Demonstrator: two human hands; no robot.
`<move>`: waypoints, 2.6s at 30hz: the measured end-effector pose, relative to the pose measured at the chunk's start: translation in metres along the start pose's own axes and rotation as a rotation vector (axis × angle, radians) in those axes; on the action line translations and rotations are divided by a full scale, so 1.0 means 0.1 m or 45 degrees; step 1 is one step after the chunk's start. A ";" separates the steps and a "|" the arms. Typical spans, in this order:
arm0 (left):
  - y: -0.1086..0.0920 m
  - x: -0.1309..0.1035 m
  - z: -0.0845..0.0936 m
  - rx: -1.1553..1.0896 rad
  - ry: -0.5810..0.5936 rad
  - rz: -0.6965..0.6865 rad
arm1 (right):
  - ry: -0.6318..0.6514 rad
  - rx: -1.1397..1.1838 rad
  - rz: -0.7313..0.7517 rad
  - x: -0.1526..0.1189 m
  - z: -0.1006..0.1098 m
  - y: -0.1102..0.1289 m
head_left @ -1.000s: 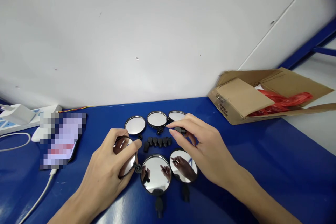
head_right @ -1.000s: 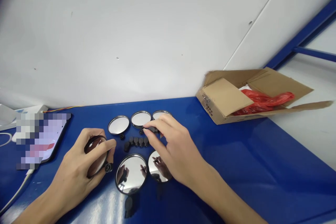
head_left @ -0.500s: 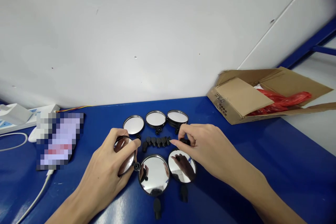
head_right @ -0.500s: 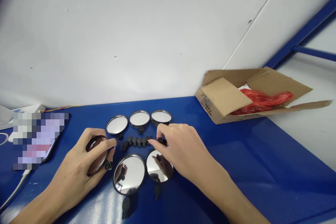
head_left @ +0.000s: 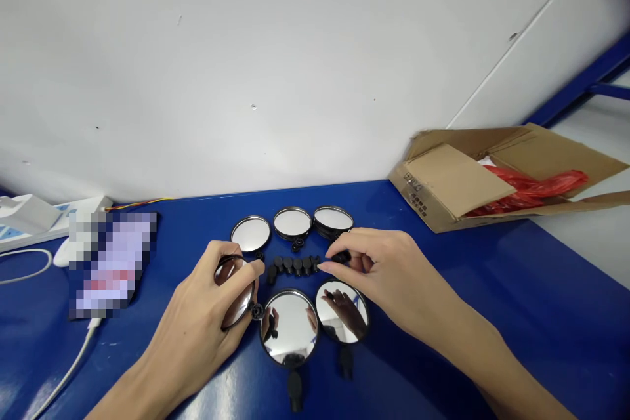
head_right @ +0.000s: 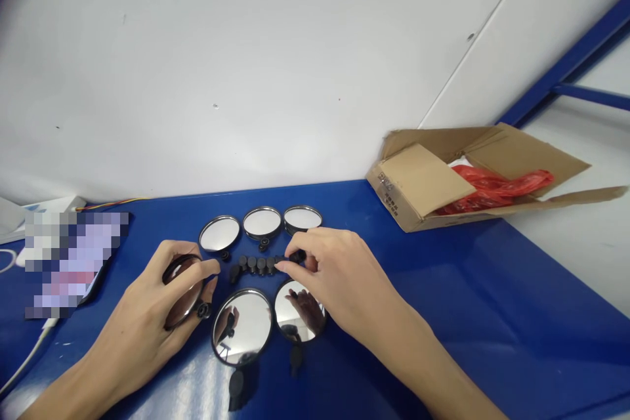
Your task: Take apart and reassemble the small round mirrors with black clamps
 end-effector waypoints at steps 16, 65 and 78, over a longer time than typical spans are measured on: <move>-0.02 0.03 -0.01 -0.004 0.023 0.010 | 0.064 0.023 -0.121 0.00 -0.05 -0.07; -0.01 0.02 0.02 -0.009 0.034 0.004 | 0.088 -0.486 -0.314 -0.01 -0.27 -0.24; -0.01 0.02 0.02 -0.110 0.075 0.042 | -0.153 -0.330 0.017 -0.04 -0.20 -0.06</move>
Point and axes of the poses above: each hand's wrist, its own x-axis towards the middle knuckle, its own z-axis out of the back of the hand, y = z × x, the point moved 7 cm from there along x, towards the middle knuckle, and after that the axes turned 13 degrees about x, right-handed, at the moved point
